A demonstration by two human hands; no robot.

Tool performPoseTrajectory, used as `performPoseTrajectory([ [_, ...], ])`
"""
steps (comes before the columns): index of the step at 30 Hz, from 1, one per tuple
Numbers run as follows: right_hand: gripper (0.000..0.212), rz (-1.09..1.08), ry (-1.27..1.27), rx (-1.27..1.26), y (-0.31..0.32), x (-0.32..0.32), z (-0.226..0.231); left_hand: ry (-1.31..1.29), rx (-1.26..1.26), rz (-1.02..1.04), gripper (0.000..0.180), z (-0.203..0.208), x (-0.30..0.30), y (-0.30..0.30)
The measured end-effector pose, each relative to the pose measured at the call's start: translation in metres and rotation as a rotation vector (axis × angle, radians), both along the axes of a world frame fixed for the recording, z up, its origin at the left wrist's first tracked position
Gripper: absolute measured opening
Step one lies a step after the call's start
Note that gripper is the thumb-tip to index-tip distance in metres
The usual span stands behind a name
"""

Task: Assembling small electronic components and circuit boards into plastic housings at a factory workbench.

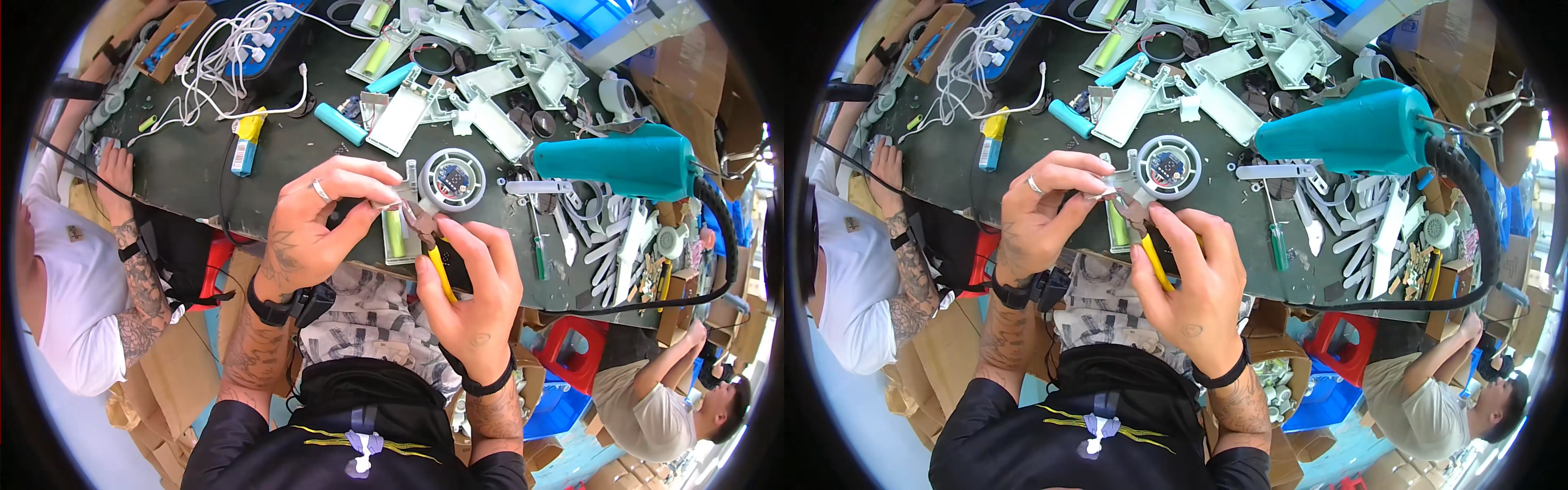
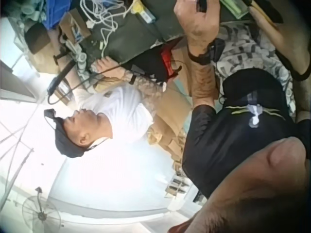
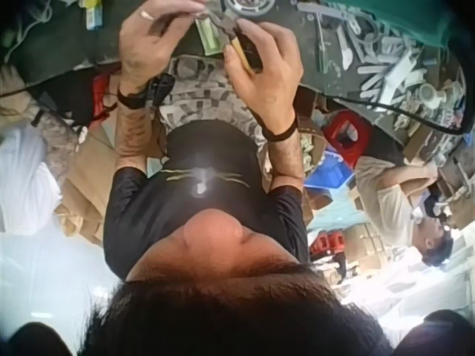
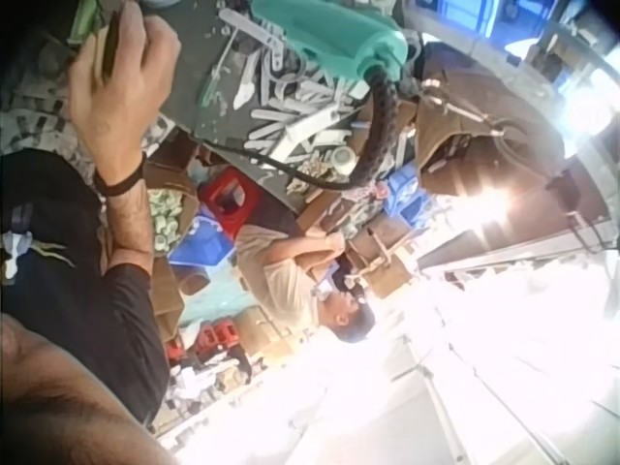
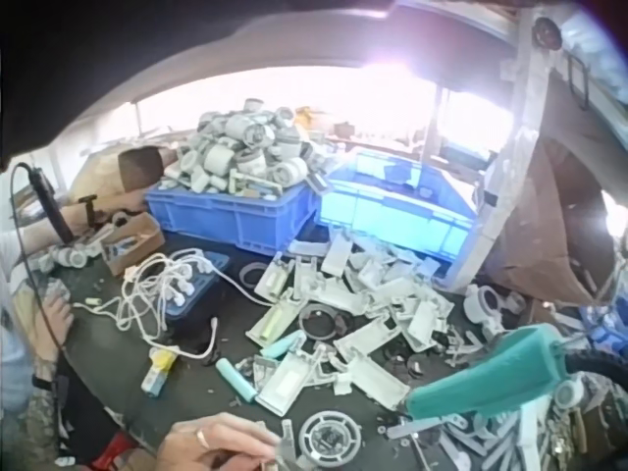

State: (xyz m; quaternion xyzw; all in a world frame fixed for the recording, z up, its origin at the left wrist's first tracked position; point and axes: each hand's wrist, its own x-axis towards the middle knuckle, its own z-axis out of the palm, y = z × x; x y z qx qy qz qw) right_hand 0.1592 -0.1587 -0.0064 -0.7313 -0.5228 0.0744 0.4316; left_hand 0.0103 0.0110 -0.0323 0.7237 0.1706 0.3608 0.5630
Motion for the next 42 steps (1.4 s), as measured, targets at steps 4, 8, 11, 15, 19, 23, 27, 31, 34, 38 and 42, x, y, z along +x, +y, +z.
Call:
performPoseTrajectory([
  [4,0.045,0.005,0.026,-0.018,-0.001,0.001,-0.001,-0.019,-0.022,-0.037,0.024,0.005,-0.001,0.0],
  [8,0.045,-0.006,0.03,-0.018,-0.001,-0.001,-0.002,0.017,-0.069,-0.097,0.031,0.005,-0.006,0.004],
  [11,0.045,-0.008,0.054,-0.017,-0.001,-0.001,-0.002,0.013,-0.009,-0.098,0.034,0.005,-0.006,0.004],
  [15,0.045,-0.015,0.088,-0.008,-0.002,0.0,-0.004,0.021,-0.009,-0.042,0.032,0.011,0.0,-0.001],
  [19,0.042,0.064,0.395,0.017,-0.003,0.003,0.004,-0.019,0.052,-0.003,0.028,0.004,0.001,-0.003],
  [23,0.037,0.286,0.529,-0.075,0.006,0.004,0.02,0.055,0.182,0.046,0.029,0.009,0.002,-0.006],
  [27,0.035,0.281,0.229,-0.073,0.003,-0.001,0.008,0.181,0.493,0.073,0.029,0.02,0.004,0.0],
  [31,0.034,0.332,0.163,-0.141,-0.012,0.017,0.006,0.186,0.516,0.006,0.026,0.025,0.008,0.008],
  [34,0.035,0.385,0.117,-0.122,-0.017,0.035,0.007,0.224,0.457,-0.044,0.026,0.032,0.009,0.003],
  [38,0.036,0.391,0.09,-0.128,-0.024,0.056,0.012,0.266,0.428,-0.121,0.032,0.039,0.016,0.001],
  [42,0.037,0.322,0.034,-0.209,-0.031,0.068,0.017,0.269,0.389,-0.127,0.032,0.039,0.015,-0.004],
])
